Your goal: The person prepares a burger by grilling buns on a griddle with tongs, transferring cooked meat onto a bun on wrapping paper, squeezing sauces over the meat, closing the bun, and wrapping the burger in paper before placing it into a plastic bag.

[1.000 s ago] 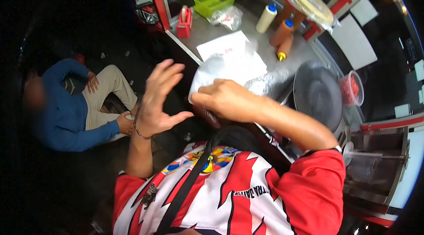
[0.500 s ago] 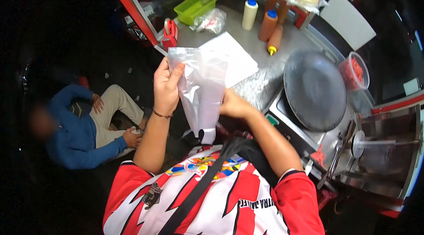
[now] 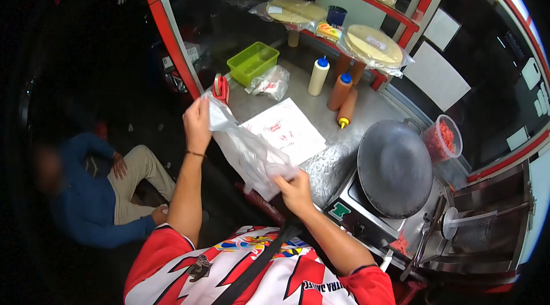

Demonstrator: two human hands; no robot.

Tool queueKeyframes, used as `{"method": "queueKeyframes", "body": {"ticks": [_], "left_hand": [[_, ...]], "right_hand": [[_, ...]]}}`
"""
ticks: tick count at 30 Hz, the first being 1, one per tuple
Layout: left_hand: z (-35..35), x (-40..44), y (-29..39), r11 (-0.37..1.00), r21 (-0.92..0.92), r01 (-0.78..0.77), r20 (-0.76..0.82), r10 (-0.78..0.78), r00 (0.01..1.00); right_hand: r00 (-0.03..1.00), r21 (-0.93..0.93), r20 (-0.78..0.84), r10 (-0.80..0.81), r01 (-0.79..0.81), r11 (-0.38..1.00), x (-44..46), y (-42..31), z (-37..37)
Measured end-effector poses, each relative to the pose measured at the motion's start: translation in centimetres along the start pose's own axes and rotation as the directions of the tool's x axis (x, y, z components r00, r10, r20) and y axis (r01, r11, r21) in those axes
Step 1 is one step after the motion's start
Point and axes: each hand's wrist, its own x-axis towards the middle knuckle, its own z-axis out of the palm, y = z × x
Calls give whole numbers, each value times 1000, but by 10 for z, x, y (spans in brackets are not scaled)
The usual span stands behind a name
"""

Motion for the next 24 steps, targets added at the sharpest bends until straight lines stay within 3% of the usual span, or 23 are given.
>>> {"method": "queueKeyframes", "body": {"ticks": [1,2,3,4,5,6,8,10,11,12,13,15,17,20,23,24], "left_hand": [[8,23,-14,991,-127,32,9,-31,999],[19,49,-23,907,-390,157,103,-127,987],[30,75,-28,742,-605,289,222,-191,956],[38,99,-23,805,-532,262,286,-120,951],[66,125,-20,744,-619,253,265,-106,959],[91,165,-34,744,-521,419,410,-213,887],[156,242,-38,812,-428,396,426,-206,881],[222,313,-34,817,-404,410,425,-229,876],[252,339,-22,676,-467,570,482,-346,805],[287,370,-23,532,-627,569,464,-331,822],[319,395,-27,359,-757,546,447,-324,833],[356,427,-19,190,-855,483,464,-138,875],[348,415,-7,87,-820,566,546,-178,818],[326,385,-1,139,-740,658,608,-281,742],[310,376,-41,510,-501,699,733,-179,656],[288,359,-40,643,-490,589,709,-100,698]], "right_hand": [[1000,6,-30,-2,3,1000,-7,-4,-11],[1000,-43,20,23,-22,999,-16,-3,-31],[996,-93,67,54,-48,995,-27,-2,-52],[996,-78,64,55,-50,996,-39,-6,-64],[997,-63,58,58,-54,997,-51,-12,-72],[995,-32,-1,101,-101,994,-62,-15,-76],[980,31,-120,157,-155,987,-80,-17,-80],[973,32,-135,189,-186,982,-99,-6,-88],[967,36,-146,207,-204,978,-105,-2,-90],[938,48,-135,318,-314,948,-110,-9,-87],[950,69,-167,264,-256,964,-114,-5,-80],[951,84,-269,152,-135,987,-121,4,-57],[929,145,-323,181,-140,979,-113,-1,-42],[895,212,-352,273,-208,955,-103,-5,-32],[916,195,-291,278,-227,954,-90,4,-34],[918,254,-293,269,-197,947,-86,10,-34]]}}
